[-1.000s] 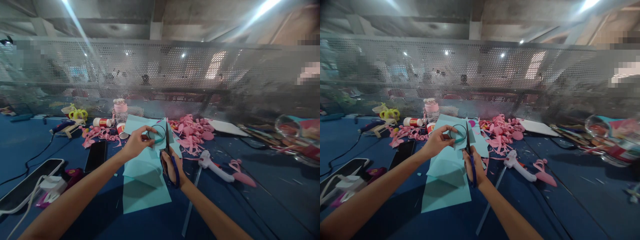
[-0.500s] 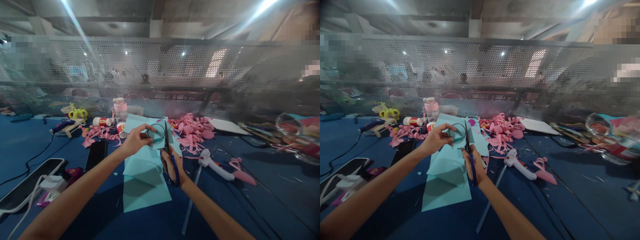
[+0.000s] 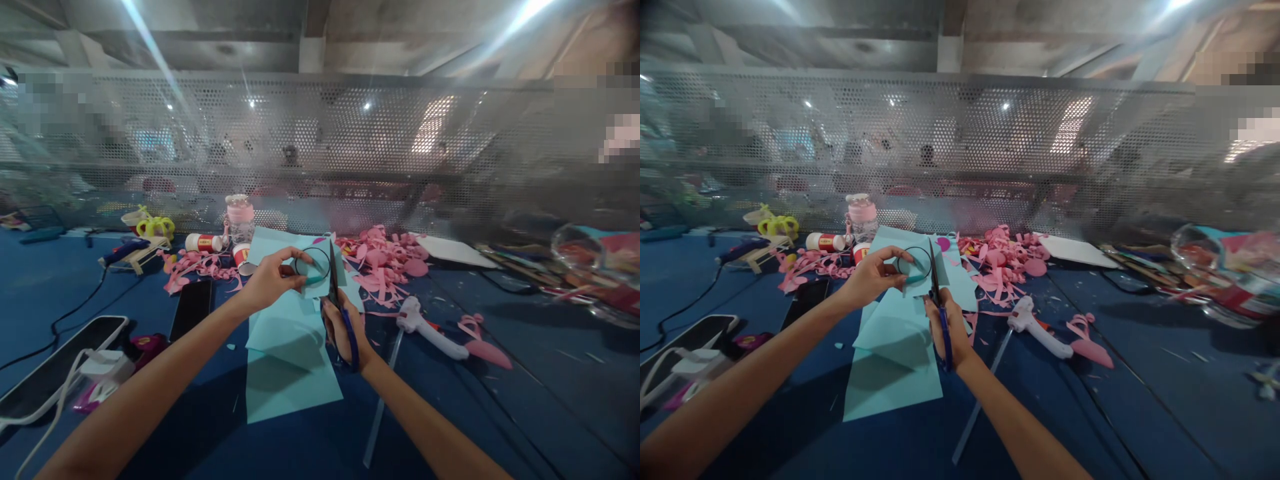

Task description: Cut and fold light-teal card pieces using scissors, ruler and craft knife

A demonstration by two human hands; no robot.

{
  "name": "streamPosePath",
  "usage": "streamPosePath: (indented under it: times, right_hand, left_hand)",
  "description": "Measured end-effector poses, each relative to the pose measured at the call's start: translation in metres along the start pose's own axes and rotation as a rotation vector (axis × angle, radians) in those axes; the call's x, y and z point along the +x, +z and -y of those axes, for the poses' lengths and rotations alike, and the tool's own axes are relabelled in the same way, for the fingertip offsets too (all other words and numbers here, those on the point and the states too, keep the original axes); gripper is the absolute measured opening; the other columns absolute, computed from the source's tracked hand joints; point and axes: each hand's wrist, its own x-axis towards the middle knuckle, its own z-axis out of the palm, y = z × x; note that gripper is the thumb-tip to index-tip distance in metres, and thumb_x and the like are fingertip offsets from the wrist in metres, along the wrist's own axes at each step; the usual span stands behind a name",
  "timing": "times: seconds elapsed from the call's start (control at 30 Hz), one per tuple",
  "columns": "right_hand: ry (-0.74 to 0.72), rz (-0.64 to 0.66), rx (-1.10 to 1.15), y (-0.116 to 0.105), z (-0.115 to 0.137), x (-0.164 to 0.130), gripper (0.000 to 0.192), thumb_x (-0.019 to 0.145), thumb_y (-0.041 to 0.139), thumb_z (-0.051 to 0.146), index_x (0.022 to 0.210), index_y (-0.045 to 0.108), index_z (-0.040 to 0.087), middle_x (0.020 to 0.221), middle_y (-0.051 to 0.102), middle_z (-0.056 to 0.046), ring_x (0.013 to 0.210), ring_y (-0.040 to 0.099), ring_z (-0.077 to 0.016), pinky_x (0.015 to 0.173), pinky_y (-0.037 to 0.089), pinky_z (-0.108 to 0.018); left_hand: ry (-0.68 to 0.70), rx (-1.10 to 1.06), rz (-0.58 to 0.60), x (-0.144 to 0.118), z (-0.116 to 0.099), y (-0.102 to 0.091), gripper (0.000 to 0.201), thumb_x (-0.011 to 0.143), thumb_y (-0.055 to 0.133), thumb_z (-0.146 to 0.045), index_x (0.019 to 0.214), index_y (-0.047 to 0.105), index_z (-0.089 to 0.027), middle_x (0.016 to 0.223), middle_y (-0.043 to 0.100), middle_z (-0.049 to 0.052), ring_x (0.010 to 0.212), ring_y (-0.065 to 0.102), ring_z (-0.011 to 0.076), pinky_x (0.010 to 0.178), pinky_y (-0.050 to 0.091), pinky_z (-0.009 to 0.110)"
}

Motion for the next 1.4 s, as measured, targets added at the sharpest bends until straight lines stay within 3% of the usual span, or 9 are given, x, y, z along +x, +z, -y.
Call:
streamPosePath:
  times: [0.47, 1.4]
  right_hand:
    - [-0.005, 0.020, -0.025, -0.0008, 0.0013, 0.0021, 0.032, 0.080, 0.049, 0.052, 0.074, 0.041, 0.022, 0.048, 0.034, 0.009, 0.037, 0.029, -0.0057, 0.035, 0.023, -0.020]
    - [0.034, 0.054, 0.037, -0.0005, 0.0062, 0.0008, 0.030, 0.079, 0.051, 0.050, 0.076, 0.039, 0.022, 0.048, 0.036, 0.010, 0.037, 0.031, -0.0057, 0.035, 0.027, -0.019]
  left_hand:
    - [-0.059, -0.002, 0.029, 0.0004, -0.0052, -0.0045, 0.028, 0.065, 0.069, -0.020, 0.089, 0.055, -0.015, 0.066, 0.056, -0.002, 0.054, 0.053, 0.0072, 0.054, 0.049, 0.021]
    - [-0.095, -0.028, 0.099, 0.0005, -0.0078, -0.0080, 0.027, 0.065, 0.068, -0.017, 0.088, 0.056, -0.014, 0.070, 0.059, 0.000, 0.055, 0.058, 0.0084, 0.054, 0.052, 0.023]
